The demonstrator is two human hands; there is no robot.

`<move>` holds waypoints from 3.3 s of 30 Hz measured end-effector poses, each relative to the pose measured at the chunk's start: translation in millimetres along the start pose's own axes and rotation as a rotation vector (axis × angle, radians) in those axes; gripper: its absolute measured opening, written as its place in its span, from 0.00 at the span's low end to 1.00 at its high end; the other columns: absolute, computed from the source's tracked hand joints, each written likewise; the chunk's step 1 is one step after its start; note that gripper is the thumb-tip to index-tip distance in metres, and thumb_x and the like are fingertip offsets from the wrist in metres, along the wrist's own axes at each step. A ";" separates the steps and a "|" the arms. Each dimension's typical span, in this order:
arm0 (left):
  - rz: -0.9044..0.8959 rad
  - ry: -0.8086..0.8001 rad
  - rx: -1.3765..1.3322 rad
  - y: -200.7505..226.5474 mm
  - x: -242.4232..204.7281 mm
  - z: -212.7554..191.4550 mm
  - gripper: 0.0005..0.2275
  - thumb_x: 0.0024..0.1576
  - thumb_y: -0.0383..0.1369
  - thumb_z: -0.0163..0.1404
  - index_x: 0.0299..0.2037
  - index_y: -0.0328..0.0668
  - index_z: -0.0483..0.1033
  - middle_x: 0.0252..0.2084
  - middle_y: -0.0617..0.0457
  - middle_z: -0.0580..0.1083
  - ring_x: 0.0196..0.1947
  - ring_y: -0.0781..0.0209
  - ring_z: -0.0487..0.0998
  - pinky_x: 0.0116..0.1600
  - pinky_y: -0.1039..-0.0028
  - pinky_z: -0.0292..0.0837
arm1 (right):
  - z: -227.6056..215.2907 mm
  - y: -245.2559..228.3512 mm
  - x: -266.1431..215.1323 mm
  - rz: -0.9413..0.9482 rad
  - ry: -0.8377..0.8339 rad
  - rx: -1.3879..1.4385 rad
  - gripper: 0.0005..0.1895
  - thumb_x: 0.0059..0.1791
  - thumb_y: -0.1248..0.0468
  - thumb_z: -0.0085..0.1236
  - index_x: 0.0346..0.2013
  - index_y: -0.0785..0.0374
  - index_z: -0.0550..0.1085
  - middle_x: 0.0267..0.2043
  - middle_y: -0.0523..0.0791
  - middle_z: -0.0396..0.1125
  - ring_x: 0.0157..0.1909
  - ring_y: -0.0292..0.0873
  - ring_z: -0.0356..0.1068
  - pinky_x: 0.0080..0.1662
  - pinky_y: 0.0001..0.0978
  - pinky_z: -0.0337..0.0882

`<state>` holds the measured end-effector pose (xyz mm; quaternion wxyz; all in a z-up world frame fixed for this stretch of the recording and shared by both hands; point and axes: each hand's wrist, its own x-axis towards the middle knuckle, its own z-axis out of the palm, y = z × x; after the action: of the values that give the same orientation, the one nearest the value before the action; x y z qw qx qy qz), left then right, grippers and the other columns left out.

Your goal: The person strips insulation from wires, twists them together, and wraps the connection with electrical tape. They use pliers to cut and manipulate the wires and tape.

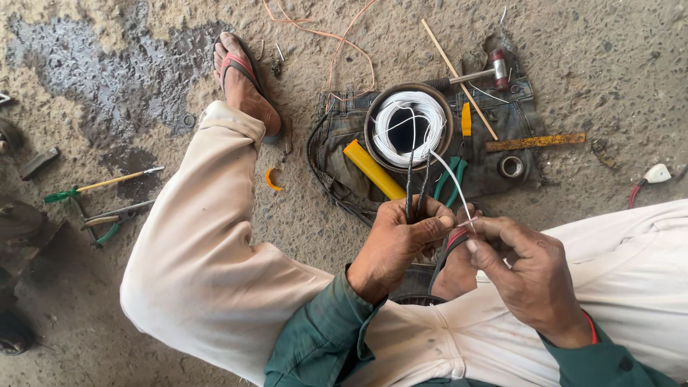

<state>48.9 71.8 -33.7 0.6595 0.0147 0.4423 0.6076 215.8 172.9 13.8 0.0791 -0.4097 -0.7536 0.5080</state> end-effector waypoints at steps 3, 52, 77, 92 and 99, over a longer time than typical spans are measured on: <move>-0.002 -0.002 0.013 -0.8 -0.2 -0.5 0.03 0.59 0.29 0.56 0.36 0.38 0.78 0.27 0.59 0.74 0.24 0.73 0.69 0.29 0.81 0.63 | 0.7 2.2 0.8 -0.060 -0.033 0.055 0.11 0.49 0.67 0.59 0.45 0.67 0.77 0.37 0.44 0.77 0.35 0.32 0.77 0.35 0.23 0.77; 0.112 -0.002 0.306 -8.1 5.4 0.4 0.10 0.62 0.32 0.56 0.33 0.31 0.77 0.28 0.60 0.72 0.29 0.75 0.67 0.32 0.80 0.66 | 8.9 36.3 14.3 0.306 -0.223 0.465 0.12 0.49 0.65 0.62 0.44 0.66 0.73 0.35 0.45 0.67 0.33 0.43 0.70 0.35 0.38 0.70; 0.110 0.044 0.344 0.9 1.6 4.2 0.10 0.62 0.33 0.54 0.36 0.31 0.80 0.29 0.58 0.76 0.30 0.74 0.70 0.34 0.79 0.69 | -2.0 15.8 7.6 -0.615 0.107 -0.490 0.18 0.57 0.57 0.51 0.50 0.72 0.73 0.43 0.52 0.69 0.39 0.45 0.70 0.37 0.34 0.70; 0.101 0.052 0.432 0.2 3.0 0.9 0.11 0.62 0.33 0.55 0.33 0.31 0.80 0.26 0.57 0.74 0.28 0.73 0.67 0.32 0.77 0.67 | -3.4 25.5 4.5 -0.672 0.128 -0.594 0.13 0.57 0.61 0.55 0.50 0.66 0.77 0.41 0.49 0.70 0.41 0.45 0.72 0.42 0.35 0.72; 0.137 0.073 0.530 -0.4 3.6 3.4 0.09 0.59 0.32 0.55 0.34 0.31 0.78 0.27 0.57 0.75 0.28 0.75 0.71 0.34 0.78 0.72 | 10.2 46.7 -2.4 0.357 -0.132 0.538 0.16 0.59 0.59 0.60 0.39 0.73 0.74 0.30 0.45 0.64 0.29 0.37 0.62 0.32 0.30 0.66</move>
<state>50.8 76.4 -33.9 0.5736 0.1948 0.6073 0.5139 237.0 171.0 -29.1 0.0453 -0.4660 -0.5121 0.7201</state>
